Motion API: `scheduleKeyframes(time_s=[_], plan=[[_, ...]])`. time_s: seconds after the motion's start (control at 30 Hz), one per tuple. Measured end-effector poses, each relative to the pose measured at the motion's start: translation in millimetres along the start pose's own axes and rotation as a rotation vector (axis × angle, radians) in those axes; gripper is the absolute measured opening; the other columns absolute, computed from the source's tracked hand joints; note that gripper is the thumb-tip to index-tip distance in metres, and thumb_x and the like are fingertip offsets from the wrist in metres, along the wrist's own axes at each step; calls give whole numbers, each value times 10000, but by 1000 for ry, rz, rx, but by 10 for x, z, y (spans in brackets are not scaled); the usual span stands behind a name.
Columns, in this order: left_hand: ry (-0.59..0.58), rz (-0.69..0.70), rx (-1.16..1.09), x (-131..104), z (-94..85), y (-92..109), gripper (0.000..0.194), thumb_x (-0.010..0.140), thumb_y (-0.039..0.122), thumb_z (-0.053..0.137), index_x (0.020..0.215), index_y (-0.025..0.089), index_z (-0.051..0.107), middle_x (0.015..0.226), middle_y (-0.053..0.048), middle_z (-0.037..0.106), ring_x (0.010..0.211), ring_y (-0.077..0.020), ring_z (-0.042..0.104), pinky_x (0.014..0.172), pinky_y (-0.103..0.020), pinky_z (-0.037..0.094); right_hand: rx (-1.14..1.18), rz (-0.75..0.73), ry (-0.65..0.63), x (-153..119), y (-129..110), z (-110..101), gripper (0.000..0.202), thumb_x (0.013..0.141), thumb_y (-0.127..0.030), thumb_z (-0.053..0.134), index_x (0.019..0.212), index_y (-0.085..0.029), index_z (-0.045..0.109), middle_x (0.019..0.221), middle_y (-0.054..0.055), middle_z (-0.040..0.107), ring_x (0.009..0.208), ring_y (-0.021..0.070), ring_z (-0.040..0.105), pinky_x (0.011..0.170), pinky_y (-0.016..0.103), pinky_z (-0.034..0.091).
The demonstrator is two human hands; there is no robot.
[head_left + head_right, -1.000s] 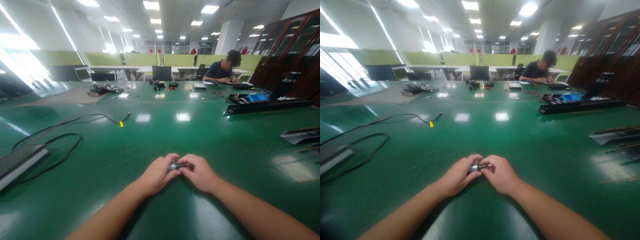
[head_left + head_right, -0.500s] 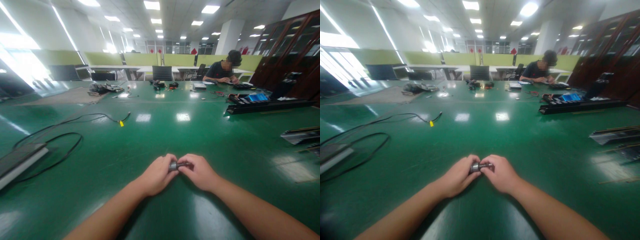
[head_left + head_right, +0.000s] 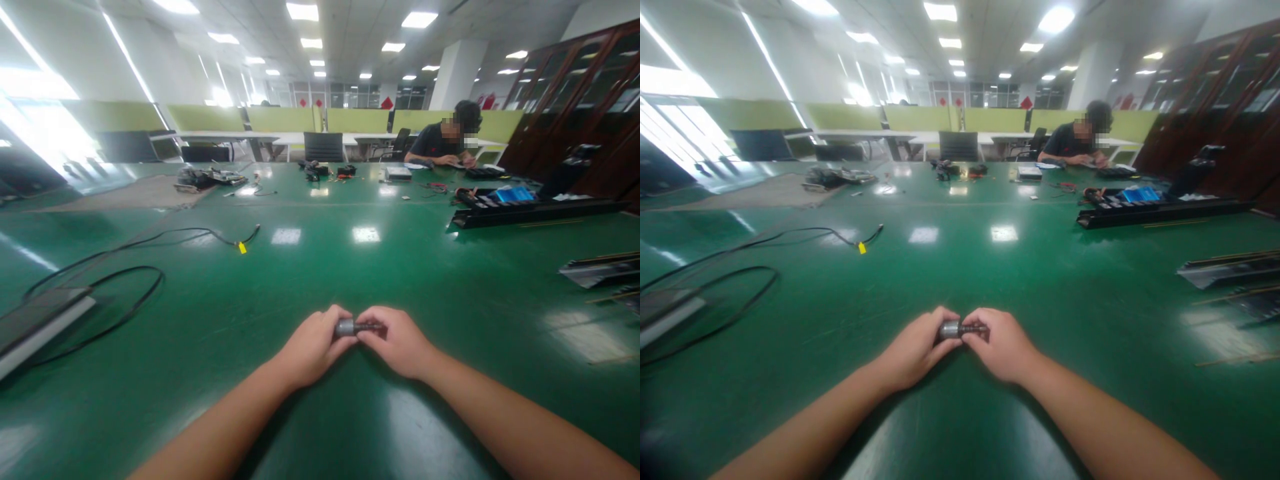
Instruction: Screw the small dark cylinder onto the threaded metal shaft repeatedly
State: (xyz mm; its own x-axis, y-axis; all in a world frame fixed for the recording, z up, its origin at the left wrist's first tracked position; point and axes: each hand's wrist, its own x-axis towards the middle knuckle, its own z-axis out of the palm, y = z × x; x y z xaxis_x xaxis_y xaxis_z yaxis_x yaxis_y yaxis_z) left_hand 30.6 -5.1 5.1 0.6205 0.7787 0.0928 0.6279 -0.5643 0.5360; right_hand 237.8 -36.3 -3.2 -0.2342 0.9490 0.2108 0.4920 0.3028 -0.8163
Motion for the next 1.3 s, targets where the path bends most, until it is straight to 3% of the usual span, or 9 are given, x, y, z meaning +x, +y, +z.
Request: scheduleKeyframes(time_s=[1.3], plan=[[15, 34, 13, 4, -33, 2, 336, 925, 479, 559, 1155, 233, 572, 1015, -48, 675, 906, -226, 627, 746, -308, 455, 51, -52, -18, 19, -34, -61, 93, 795, -169, 678, 879, -190, 714, 827, 14, 735, 753, 167, 661, 695, 253, 490]])
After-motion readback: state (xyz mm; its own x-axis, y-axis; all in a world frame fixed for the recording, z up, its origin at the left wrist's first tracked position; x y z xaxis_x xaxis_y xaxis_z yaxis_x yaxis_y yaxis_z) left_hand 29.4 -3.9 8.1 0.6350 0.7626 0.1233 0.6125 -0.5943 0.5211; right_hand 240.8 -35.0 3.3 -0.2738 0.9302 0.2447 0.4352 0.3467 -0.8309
